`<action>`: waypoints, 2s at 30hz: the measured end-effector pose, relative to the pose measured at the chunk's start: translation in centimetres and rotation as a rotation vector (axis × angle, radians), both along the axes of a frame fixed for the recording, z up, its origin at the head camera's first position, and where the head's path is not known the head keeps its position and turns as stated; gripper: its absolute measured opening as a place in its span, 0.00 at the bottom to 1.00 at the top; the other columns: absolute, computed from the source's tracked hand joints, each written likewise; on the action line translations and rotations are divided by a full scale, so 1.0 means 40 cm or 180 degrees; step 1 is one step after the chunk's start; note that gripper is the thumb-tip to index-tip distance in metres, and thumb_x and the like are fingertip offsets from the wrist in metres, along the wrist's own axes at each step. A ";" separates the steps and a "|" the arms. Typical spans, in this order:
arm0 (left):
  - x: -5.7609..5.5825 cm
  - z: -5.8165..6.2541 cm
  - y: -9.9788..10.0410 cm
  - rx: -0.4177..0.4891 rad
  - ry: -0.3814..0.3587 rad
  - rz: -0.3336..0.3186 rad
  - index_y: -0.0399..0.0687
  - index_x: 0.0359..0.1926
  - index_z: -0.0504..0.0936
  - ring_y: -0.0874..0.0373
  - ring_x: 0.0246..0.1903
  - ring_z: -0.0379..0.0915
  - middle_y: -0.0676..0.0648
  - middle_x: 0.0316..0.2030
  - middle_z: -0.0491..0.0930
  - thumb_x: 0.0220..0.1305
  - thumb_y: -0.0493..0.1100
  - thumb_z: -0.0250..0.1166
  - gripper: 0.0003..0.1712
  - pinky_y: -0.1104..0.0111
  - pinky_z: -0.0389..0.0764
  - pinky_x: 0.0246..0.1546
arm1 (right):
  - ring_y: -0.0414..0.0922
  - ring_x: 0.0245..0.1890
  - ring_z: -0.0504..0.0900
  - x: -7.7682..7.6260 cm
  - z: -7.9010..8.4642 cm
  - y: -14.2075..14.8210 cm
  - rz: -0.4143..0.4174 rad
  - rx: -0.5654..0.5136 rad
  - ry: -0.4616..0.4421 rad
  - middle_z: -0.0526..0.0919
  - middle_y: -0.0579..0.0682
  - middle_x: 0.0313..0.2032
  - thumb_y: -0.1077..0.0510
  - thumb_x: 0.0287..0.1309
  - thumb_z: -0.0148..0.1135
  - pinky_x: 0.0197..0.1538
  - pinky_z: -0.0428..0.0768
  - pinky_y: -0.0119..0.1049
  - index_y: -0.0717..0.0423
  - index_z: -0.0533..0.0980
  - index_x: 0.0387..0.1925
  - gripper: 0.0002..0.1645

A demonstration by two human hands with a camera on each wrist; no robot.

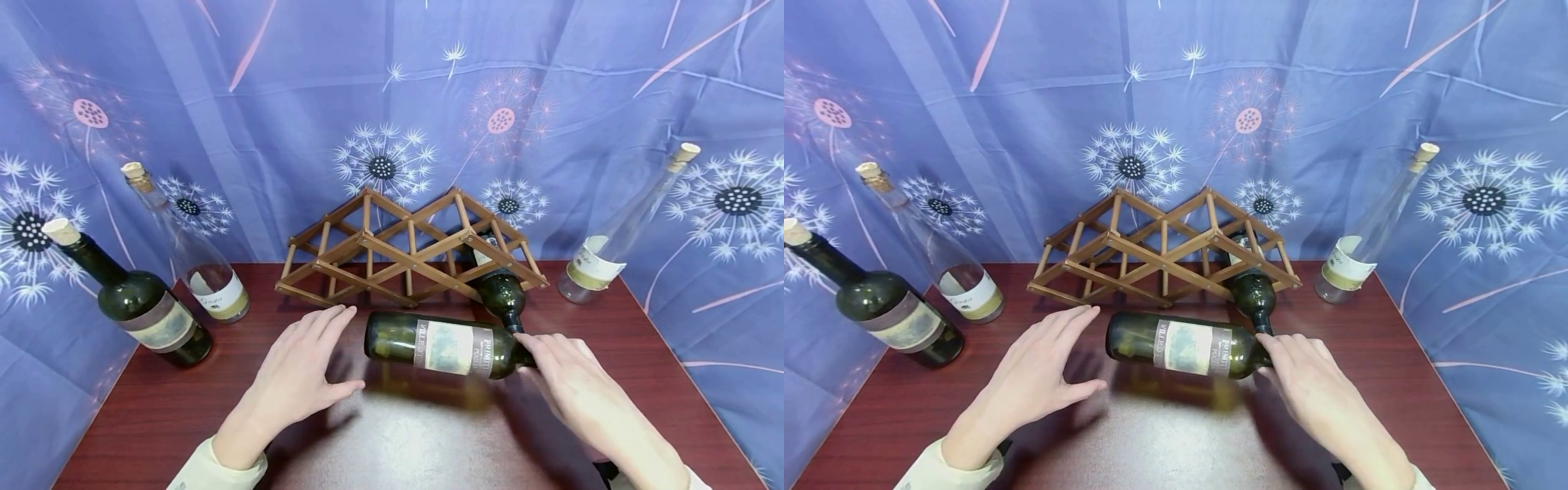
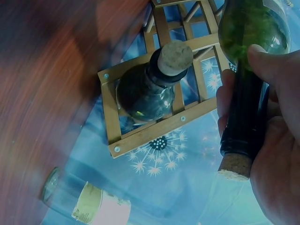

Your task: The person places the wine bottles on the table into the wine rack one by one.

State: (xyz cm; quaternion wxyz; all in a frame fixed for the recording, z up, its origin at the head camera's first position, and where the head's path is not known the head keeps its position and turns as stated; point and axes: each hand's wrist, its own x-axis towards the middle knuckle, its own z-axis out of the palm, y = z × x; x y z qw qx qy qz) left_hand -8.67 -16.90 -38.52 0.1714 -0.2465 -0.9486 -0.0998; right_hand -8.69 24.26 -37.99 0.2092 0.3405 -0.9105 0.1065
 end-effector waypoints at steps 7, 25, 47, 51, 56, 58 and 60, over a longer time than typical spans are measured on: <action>-0.001 -0.006 -0.006 -0.0022 0.0029 0.0019 0.51 0.75 0.61 0.46 0.65 0.62 0.45 0.70 0.64 0.43 0.76 0.69 0.63 0.49 0.66 0.62 | 0.44 0.44 0.76 0.000 -0.004 0.018 -0.0002 -0.0029 0.0082 0.79 0.44 0.45 0.49 0.65 0.56 0.46 0.71 0.43 0.57 0.73 0.60 0.25; 0.000 -0.022 -0.026 -0.0062 0.0107 0.0100 0.51 0.75 0.62 0.42 0.69 0.56 0.45 0.72 0.61 0.41 0.77 0.70 0.64 0.46 0.59 0.66 | 0.46 0.43 0.78 0.004 -0.008 0.070 -0.0206 -0.0071 0.0022 0.80 0.45 0.43 0.53 0.60 0.62 0.47 0.71 0.45 0.60 0.72 0.60 0.28; 0.008 -0.038 -0.050 -0.0071 0.0081 0.0179 0.51 0.74 0.64 0.41 0.73 0.47 0.45 0.74 0.57 0.40 0.78 0.70 0.64 0.42 0.52 0.67 | 0.49 0.42 0.80 0.005 -0.023 0.105 -0.0382 -0.0144 0.0014 0.80 0.50 0.42 0.58 0.54 0.67 0.46 0.72 0.46 0.62 0.72 0.58 0.30; 0.011 -0.043 -0.054 -0.0087 0.0050 0.0204 0.51 0.74 0.63 0.42 0.74 0.45 0.46 0.75 0.55 0.40 0.78 0.69 0.64 0.42 0.51 0.68 | 0.49 0.41 0.80 0.005 -0.023 0.108 -0.0433 -0.0141 -0.0001 0.81 0.51 0.41 0.60 0.52 0.69 0.44 0.73 0.47 0.63 0.72 0.58 0.31; 0.013 -0.047 -0.060 -0.0110 0.0038 0.0216 0.51 0.74 0.63 0.41 0.74 0.45 0.45 0.75 0.56 0.40 0.78 0.70 0.64 0.42 0.50 0.68 | 0.49 0.40 0.80 0.007 -0.021 0.110 -0.0532 -0.0140 -0.0079 0.81 0.51 0.40 0.62 0.51 0.70 0.43 0.74 0.49 0.62 0.72 0.56 0.30; 0.014 -0.048 -0.063 -0.0107 0.0038 0.0221 0.51 0.74 0.63 0.41 0.74 0.45 0.45 0.75 0.56 0.40 0.77 0.70 0.64 0.42 0.50 0.68 | 0.50 0.40 0.80 0.006 -0.021 0.111 -0.0564 -0.0148 -0.0119 0.81 0.51 0.40 0.62 0.51 0.71 0.43 0.74 0.50 0.62 0.72 0.56 0.30; 0.016 -0.050 -0.065 -0.0102 0.0038 0.0223 0.50 0.74 0.64 0.41 0.74 0.45 0.45 0.75 0.56 0.40 0.77 0.70 0.64 0.42 0.50 0.68 | 0.50 0.39 0.80 0.006 -0.021 0.112 -0.0590 -0.0164 -0.0149 0.80 0.50 0.40 0.62 0.51 0.71 0.42 0.75 0.51 0.61 0.72 0.56 0.29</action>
